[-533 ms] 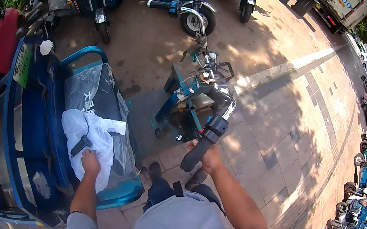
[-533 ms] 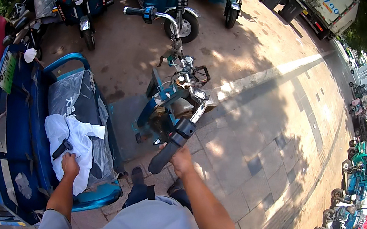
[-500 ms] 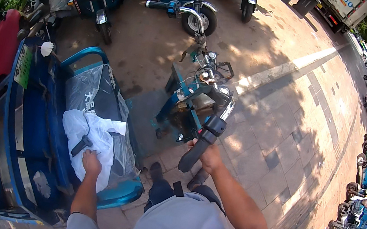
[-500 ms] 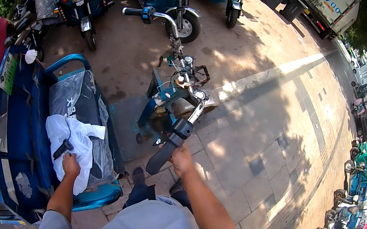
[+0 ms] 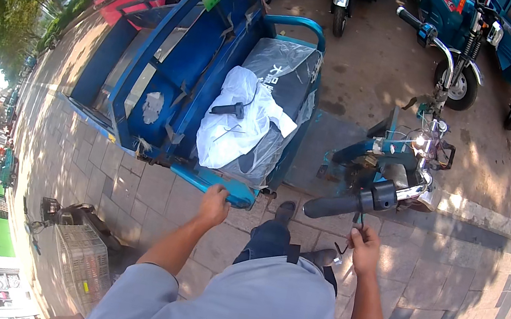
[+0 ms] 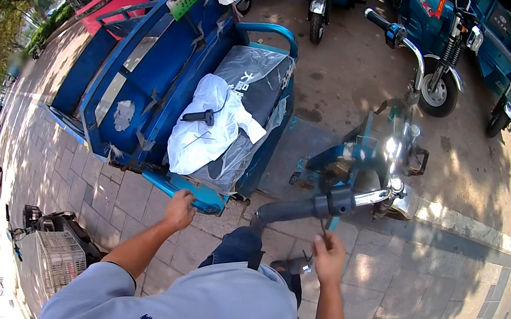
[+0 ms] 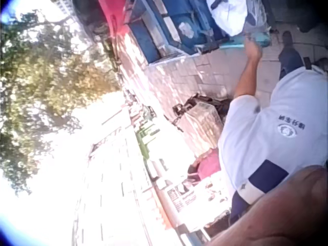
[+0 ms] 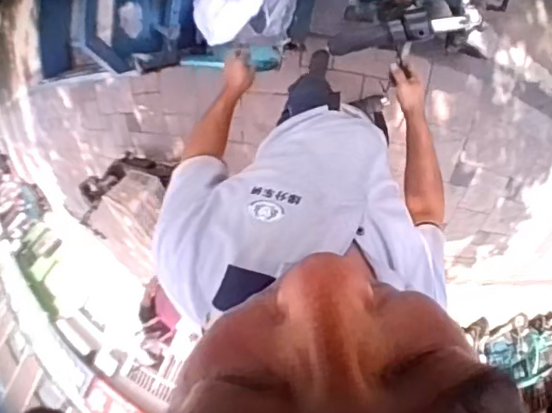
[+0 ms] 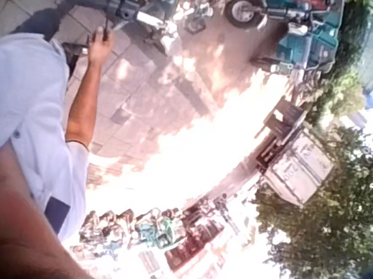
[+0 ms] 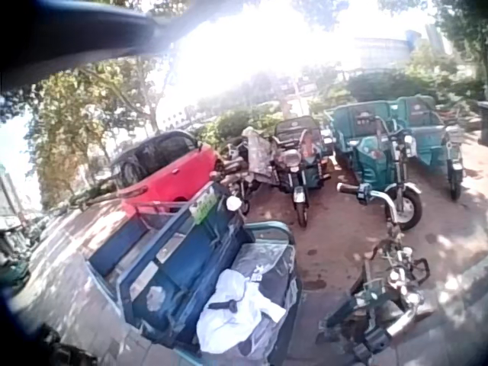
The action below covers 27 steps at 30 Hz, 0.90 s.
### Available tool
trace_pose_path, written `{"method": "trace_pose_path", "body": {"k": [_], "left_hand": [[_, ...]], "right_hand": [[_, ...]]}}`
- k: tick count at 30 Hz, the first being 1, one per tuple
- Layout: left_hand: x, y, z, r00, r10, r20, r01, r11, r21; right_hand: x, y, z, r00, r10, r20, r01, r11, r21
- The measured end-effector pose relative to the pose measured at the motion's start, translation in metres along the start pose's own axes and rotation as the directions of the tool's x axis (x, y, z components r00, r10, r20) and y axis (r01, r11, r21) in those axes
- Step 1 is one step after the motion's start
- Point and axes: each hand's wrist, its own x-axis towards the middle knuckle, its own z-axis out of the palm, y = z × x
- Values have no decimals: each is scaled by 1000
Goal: The person works on the handlebar of a blue electric tricycle, manipulating wires and components with their hands. They then retrieve a spray can, remove the cap, and apply the spray to the handlebar area. Finally, they use a small white cloth to wipe the handlebar and surrounding parts.
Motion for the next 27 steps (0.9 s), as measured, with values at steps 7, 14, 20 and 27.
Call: {"method": "trace_pose_path", "body": {"k": [7, 14, 20, 27], "left_hand": [[-47, 32, 16, 955, -69, 287, 105, 988, -114], [-34, -18, 65, 782, 3, 623, 111, 983, -144], [-123, -54, 99, 815, -452, 364, 540, 820, -190], [-313, 123, 156, 490, -740, 460, 868, 461, -184]], "right_hand": [[2, 3, -32, 987, 46, -154, -82, 968, -237], [24, -6, -3, 985, 73, -159, -107, 969, -221], [76, 4, 7, 987, 80, 138, -28, 940, -340], [122, -11, -4, 838, 246, 487, 57, 848, -527]]}}
